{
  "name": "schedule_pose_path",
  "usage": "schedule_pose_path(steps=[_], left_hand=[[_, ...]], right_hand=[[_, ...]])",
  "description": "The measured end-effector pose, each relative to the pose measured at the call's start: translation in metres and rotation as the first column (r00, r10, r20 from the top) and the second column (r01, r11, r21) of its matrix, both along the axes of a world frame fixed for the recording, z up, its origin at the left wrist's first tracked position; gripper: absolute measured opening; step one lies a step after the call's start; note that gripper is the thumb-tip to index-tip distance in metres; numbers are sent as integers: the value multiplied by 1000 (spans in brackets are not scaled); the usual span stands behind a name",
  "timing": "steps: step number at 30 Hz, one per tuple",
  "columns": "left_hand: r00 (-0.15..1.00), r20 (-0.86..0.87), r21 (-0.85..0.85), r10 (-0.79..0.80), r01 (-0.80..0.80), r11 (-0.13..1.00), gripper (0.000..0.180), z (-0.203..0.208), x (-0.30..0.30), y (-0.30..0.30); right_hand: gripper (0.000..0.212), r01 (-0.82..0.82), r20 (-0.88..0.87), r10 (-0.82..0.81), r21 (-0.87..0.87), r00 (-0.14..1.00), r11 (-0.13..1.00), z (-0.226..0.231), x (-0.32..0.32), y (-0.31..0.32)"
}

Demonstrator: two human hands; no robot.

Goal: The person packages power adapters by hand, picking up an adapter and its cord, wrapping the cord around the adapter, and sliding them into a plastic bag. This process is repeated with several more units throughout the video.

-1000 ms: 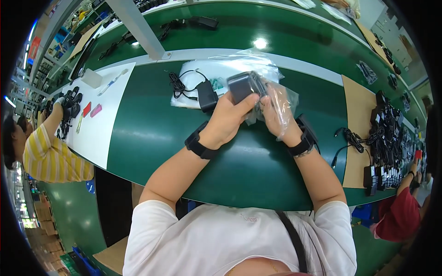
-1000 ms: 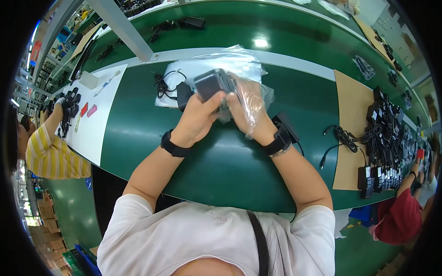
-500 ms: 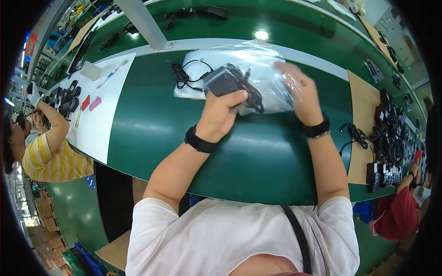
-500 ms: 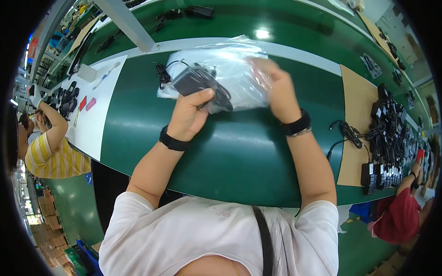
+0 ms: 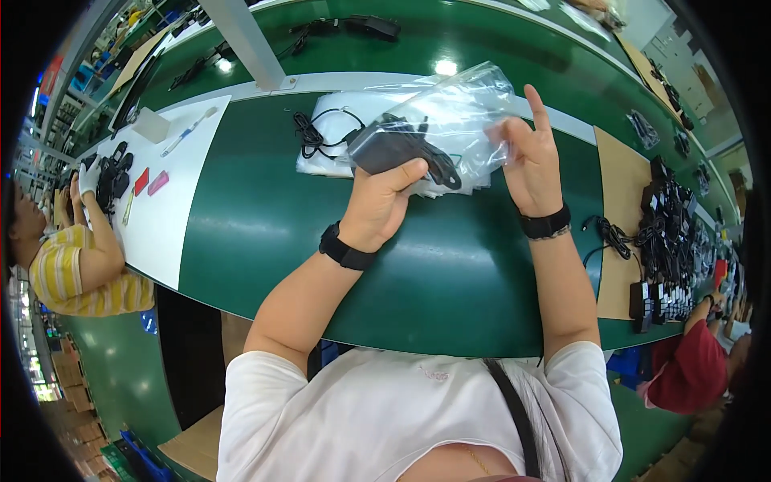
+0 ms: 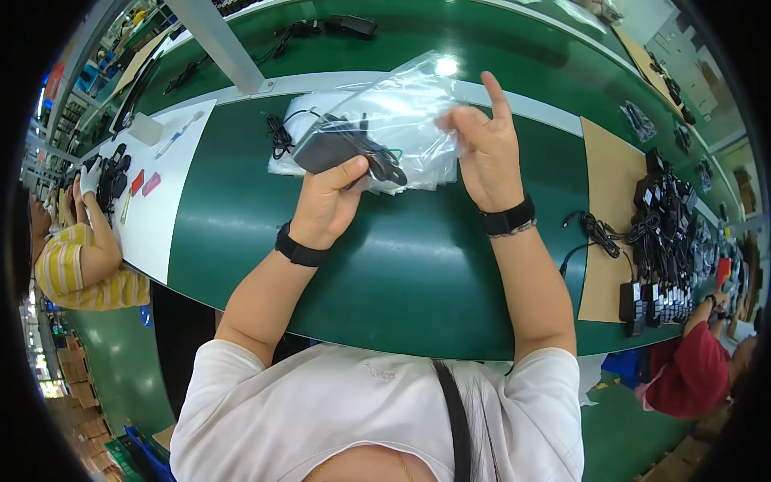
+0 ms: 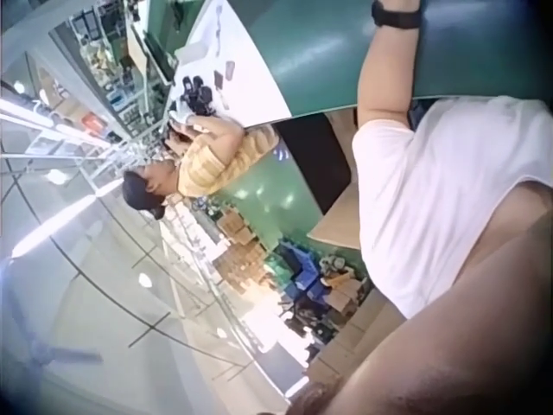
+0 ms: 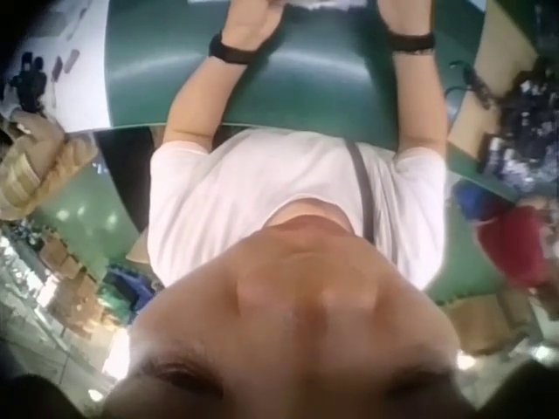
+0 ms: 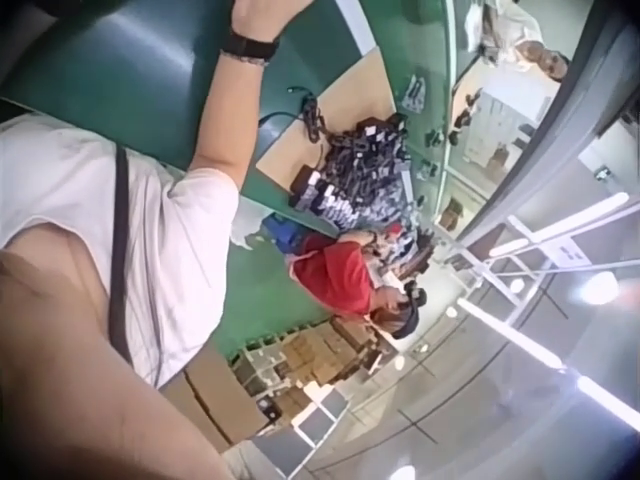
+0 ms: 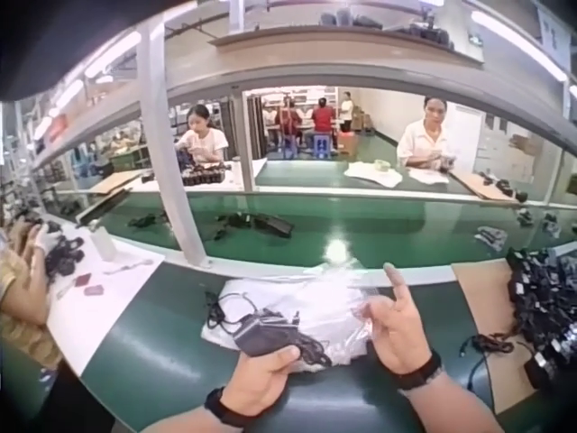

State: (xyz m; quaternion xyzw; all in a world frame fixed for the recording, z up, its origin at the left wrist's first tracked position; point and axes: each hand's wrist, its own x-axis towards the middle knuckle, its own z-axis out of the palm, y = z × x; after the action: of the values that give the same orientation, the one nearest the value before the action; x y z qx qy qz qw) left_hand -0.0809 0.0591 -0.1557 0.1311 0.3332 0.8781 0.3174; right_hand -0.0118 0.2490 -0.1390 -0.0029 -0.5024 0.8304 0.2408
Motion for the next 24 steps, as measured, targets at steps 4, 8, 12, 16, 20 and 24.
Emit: schedule_pose_path(steps=[4,8,12,16,20,24], left_hand=[[992,-70,20,105,-103,994,32,1,-3,-3],[990,-143,21,11,-8,1000,32,14,17,0],[968,-250,-161,-19,-22,987,44,1,10,-2],[869,-491,-307,59,-236,922,63,11,3,1],[589,-808,-374,-6,-505,778,36,11,10,2],[507,-855,-305,107,-660,687,23,0,1,4]], right_hand=[[70,-363,45,365,-44,930,931,-14,3,-22],[54,-418,113,469,-308,876,855,-1,10,-62],[24,11,326,-24,41,945,999,11,13,-64],[19,228,80,-430,752,899,618,-2,17,-37],[16,561,-518,-252,815,817,143,-14,15,-51],[20,158,13,-253,751,967,642,-24,12,-58]])
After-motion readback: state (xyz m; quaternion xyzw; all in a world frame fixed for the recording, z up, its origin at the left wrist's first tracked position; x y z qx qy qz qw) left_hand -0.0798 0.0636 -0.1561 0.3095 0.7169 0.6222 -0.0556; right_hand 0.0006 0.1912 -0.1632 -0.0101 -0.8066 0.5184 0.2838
